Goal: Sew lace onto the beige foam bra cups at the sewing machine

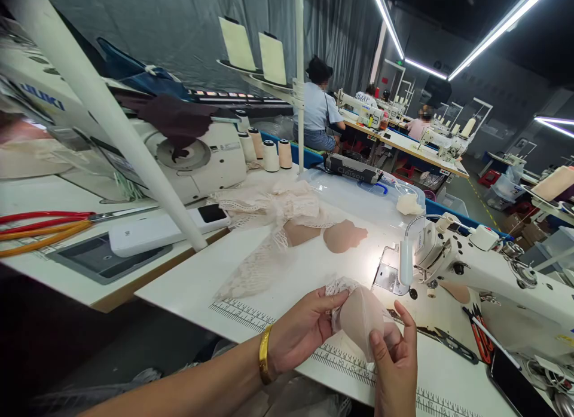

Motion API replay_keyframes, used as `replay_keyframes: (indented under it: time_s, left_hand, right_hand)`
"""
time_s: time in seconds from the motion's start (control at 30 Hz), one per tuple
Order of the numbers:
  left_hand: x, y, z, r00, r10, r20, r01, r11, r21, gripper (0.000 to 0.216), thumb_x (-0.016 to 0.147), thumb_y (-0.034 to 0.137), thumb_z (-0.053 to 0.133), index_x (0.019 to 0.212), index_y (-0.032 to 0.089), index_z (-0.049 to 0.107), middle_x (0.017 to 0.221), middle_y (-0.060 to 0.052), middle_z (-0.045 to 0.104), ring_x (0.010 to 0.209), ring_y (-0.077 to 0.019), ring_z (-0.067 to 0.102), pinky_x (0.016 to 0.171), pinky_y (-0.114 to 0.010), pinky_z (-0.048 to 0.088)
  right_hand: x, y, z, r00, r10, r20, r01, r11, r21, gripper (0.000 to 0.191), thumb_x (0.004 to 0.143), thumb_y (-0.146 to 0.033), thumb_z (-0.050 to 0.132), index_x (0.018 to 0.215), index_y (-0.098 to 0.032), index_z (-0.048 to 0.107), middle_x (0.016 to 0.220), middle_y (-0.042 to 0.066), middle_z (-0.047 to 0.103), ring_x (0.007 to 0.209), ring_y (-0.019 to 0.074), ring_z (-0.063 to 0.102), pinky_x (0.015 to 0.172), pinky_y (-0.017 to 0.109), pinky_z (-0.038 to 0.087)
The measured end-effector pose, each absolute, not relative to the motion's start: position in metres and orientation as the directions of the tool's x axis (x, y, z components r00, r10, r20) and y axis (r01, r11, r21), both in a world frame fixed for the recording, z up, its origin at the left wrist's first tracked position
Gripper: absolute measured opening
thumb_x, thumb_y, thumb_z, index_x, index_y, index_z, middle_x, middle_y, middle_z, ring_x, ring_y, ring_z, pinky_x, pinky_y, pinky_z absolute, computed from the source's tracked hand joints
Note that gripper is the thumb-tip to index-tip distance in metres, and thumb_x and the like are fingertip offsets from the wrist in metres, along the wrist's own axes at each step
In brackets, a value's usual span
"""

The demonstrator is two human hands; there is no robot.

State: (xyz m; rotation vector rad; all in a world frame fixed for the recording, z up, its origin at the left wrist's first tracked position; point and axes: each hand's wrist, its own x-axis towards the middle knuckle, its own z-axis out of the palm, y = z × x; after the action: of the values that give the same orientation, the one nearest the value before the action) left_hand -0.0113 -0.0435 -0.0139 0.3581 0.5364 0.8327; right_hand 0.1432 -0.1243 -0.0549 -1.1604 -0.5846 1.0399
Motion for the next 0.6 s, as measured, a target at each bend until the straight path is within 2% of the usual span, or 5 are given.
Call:
replay_keyframes:
  time_s: [0.13, 0.3, 0.6]
  left_hand:
    - [-0.0076, -0.0425, -0.0131, 0.554, 0.781, -0.288, -0.625, 0.618, 0.477, 0.033, 0.068, 0.025, 0.092, 0.093, 0.013, 0.074, 0.097, -0.009, 0.075, 0.084, -0.0193, 0.070, 0.080, -0.029, 0.057]
    - [-0.0030, -0.0401, -0.0162, 0.520, 0.811, -0.267, -0.618, 0.573, 0.538, 0.044, 0.061, 0.022, 0.097, 0.096, 0.011, 0.074, 0.097, -0.011, 0.076, 0.085, -0.0192, 0.071, 0.082, -0.027, 0.057]
    - [-0.0030, -0.0379, -0.0163, 0.588, 0.760, -0.276, -0.587, 0.636, 0.501, 0.035, 0.066, 0.020, 0.092, 0.095, 0.009, 0.077, 0.095, -0.013, 0.076, 0.086, -0.0208, 0.070, 0.083, -0.029, 0.058]
  right_hand:
    - [0.1467, -0.1241, -0.0630, 0.435, 0.892, -0.120, -0.319, 0.028, -0.947, 0.098, 0.071, -0.046, 0.088, 0.151, -0.028, 0.034, 0.102, 0.004, 0.072, 0.087, 0.0217, 0.069, 0.079, 0.034, 0.054]
    - [0.1385, -0.1259, -0.0599, 0.448, 0.889, -0.093, -0.285, 0.043, -0.958, 0.091, 0.076, -0.047, 0.084, 0.150, -0.028, 0.035, 0.102, 0.003, 0.071, 0.085, 0.0195, 0.068, 0.077, 0.031, 0.052]
    - [0.1396, -0.1248, -0.0600, 0.456, 0.888, -0.067, -0.252, 0.056, -0.966, 0.094, 0.077, -0.050, 0.084, 0.152, -0.029, 0.033, 0.095, 0.002, 0.072, 0.081, 0.0188, 0.067, 0.074, 0.030, 0.053]
